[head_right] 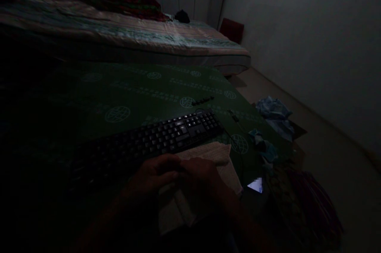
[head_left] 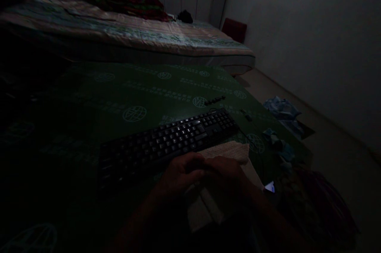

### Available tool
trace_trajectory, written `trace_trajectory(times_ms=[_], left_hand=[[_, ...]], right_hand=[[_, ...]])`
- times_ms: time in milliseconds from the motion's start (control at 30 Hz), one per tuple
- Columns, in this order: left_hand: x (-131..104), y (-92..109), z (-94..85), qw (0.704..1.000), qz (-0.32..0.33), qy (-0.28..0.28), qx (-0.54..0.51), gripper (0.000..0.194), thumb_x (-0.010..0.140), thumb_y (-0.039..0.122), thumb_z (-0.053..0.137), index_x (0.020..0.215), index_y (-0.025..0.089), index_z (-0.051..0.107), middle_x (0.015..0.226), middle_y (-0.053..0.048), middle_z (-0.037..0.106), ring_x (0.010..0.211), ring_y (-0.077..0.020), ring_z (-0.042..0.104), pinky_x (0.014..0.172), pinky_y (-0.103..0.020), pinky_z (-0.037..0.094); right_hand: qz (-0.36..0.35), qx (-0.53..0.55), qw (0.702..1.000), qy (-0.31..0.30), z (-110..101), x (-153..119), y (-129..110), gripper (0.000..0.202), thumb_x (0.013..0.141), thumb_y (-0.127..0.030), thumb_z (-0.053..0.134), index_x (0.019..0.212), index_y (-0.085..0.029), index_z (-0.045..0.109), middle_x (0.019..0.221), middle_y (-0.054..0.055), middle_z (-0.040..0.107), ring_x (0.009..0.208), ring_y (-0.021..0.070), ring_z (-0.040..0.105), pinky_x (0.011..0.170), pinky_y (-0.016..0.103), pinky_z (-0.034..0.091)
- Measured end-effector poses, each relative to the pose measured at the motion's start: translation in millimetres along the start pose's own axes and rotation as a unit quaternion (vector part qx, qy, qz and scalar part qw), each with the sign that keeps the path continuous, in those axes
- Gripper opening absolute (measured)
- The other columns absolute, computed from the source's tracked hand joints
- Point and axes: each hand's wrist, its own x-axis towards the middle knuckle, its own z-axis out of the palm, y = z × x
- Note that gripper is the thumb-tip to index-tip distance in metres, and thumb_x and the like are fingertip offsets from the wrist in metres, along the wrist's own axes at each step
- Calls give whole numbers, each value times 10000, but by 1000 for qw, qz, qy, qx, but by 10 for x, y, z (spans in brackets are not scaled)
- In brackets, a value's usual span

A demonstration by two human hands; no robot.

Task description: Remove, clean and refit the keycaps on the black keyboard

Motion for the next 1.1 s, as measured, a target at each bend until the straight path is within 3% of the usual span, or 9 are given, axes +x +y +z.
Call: trace_trajectory(times_ms=[267,467,700,1100], left_hand=[[-13,26,15,1000,7,-5,4,263,706,258,656,952,165,643,930,-38,702,881,-197,648,791,-314,503],[-29,11,38,1000,4,7,13,242,700,253,646,928,173,632,881,-23,690,840,-179,635,744,-299,505],[-32,-30,45,1000,-7,4,8,247,706,244,636,942,170,630,878,-30,674,812,-171,627,702,-290,505],[-39,-15,54,999,9,3,35,163,701,209,609,860,178,636,804,-9,668,764,-151,610,678,-262,497]], right_hand=[[-42,47,996,65,-53,-31,8,243,930,-252,431,1012,-180,649,901,71,724,809,171,673,704,259,510],[19,40,999,25,-122,-27,129,181,892,-231,465,919,-202,642,815,36,701,733,152,651,643,231,471],[39,-22,998,40,-256,125,397,171,876,-220,487,930,-202,648,824,34,712,720,146,651,625,217,437],[27,-142,987,-75,-322,549,472,167,883,-255,507,858,-198,662,779,24,710,637,117,615,542,201,332]])
